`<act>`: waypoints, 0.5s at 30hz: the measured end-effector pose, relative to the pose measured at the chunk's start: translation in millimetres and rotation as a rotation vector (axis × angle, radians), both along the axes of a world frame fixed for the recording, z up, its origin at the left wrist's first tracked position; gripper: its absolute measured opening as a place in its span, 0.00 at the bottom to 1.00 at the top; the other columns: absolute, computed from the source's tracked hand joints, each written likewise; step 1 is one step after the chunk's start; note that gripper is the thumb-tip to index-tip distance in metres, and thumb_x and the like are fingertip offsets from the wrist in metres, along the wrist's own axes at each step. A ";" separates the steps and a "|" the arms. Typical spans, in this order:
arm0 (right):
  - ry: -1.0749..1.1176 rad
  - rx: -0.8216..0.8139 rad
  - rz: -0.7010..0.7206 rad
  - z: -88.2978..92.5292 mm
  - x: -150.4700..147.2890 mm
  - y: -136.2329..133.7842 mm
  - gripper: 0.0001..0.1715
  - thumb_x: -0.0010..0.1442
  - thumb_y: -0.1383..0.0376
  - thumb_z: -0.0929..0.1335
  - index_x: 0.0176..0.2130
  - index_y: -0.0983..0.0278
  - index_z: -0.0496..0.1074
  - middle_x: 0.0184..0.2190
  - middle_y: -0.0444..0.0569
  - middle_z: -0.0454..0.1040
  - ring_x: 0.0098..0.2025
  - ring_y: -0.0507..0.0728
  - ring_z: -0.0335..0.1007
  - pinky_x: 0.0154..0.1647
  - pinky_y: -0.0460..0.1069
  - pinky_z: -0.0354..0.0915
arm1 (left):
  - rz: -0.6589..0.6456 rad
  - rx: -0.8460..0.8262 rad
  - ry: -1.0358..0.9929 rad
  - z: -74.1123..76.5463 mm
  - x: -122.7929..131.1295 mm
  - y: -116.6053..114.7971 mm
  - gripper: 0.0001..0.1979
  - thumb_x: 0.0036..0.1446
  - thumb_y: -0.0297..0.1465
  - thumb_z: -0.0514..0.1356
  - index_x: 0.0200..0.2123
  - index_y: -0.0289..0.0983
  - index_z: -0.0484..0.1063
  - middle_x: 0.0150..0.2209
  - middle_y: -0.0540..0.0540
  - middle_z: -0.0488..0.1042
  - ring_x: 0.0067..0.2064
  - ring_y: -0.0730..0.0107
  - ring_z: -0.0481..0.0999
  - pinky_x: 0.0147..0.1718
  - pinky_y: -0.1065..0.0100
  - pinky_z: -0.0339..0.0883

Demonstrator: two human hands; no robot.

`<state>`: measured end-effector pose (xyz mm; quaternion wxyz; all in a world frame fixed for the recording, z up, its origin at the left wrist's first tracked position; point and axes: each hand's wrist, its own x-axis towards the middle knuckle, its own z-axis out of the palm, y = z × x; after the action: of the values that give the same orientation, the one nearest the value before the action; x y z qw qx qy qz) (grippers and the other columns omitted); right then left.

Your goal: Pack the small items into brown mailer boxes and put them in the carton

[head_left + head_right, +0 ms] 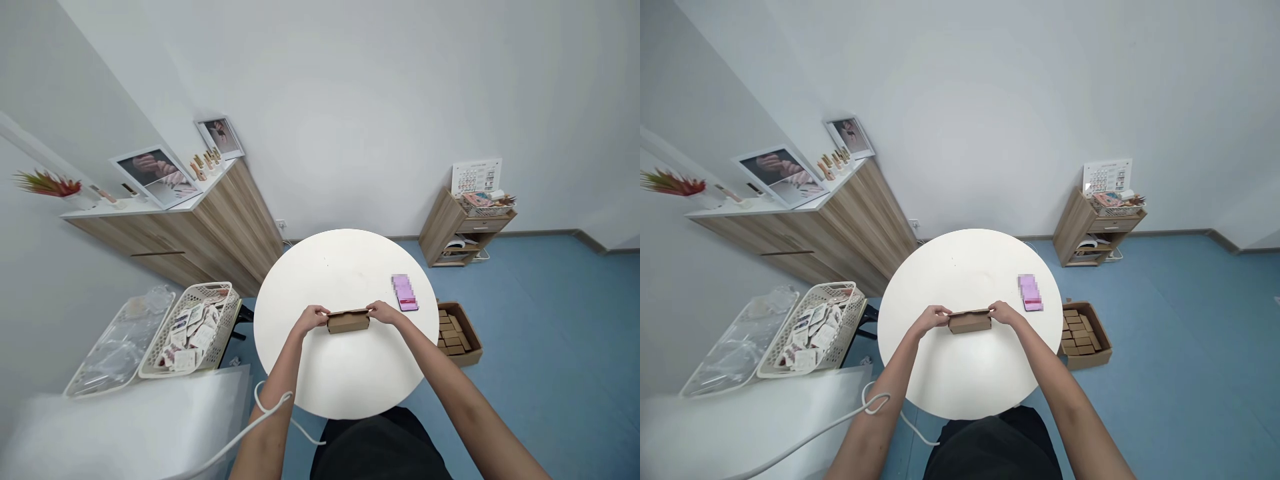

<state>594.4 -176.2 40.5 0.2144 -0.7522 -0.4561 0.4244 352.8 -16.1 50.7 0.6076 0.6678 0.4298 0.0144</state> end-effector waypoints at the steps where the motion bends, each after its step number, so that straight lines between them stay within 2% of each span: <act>1: -0.009 0.016 -0.008 -2.7 -2.8 -2.2 0.16 0.54 0.60 0.67 0.42 0.59 0.78 0.33 0.47 0.77 0.38 0.58 0.70 0.39 0.49 0.62 | 0.004 0.073 0.008 -4.0 -1.9 -4.2 0.13 0.43 0.31 0.66 0.36 0.36 0.77 0.26 0.52 0.72 0.32 0.68 0.76 0.41 0.63 0.73; 4: -0.077 0.093 -0.052 -14.7 -14.9 -14.0 0.25 0.59 0.64 0.63 0.56 0.58 0.71 0.37 0.49 0.78 0.43 0.59 0.72 0.45 0.51 0.63 | 0.044 0.340 0.001 -20.1 -9.7 -21.8 0.13 0.48 0.32 0.61 0.39 0.38 0.78 0.27 0.51 0.72 0.33 0.67 0.74 0.42 0.63 0.71; 7: -0.179 0.145 -0.073 -28.4 -29.5 -29.5 0.31 0.64 0.65 0.58 0.65 0.56 0.60 0.41 0.49 0.78 0.48 0.61 0.72 0.55 0.56 0.60 | 0.061 0.505 -0.083 -37.1 -18.7 -41.8 0.16 0.54 0.35 0.57 0.44 0.40 0.77 0.31 0.48 0.72 0.35 0.67 0.74 0.41 0.64 0.70; 11: -0.299 0.304 0.003 -43.7 -45.0 -45.9 0.33 0.67 0.65 0.54 0.69 0.57 0.47 0.53 0.51 0.74 0.58 0.60 0.66 0.66 0.64 0.48 | -0.018 0.670 -0.105 -53.6 -29.1 -63.1 0.21 0.60 0.37 0.52 0.54 0.41 0.72 0.32 0.47 0.70 0.35 0.66 0.73 0.40 0.64 0.70; 15: -0.442 0.436 0.061 -59.5 -53.0 -53.4 0.34 0.67 0.66 0.53 0.70 0.61 0.42 0.62 0.55 0.65 0.64 0.61 0.59 0.66 0.67 0.48 | -0.122 0.815 -0.019 -66.8 -37.5 -74.5 0.23 0.65 0.35 0.46 0.62 0.43 0.63 0.37 0.46 0.71 0.35 0.67 0.74 0.39 0.65 0.70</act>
<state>541.4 -229.6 -19.0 0.2534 -0.7485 -0.5945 0.1491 315.2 -90.6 -16.2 0.2970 0.8779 0.3428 0.1535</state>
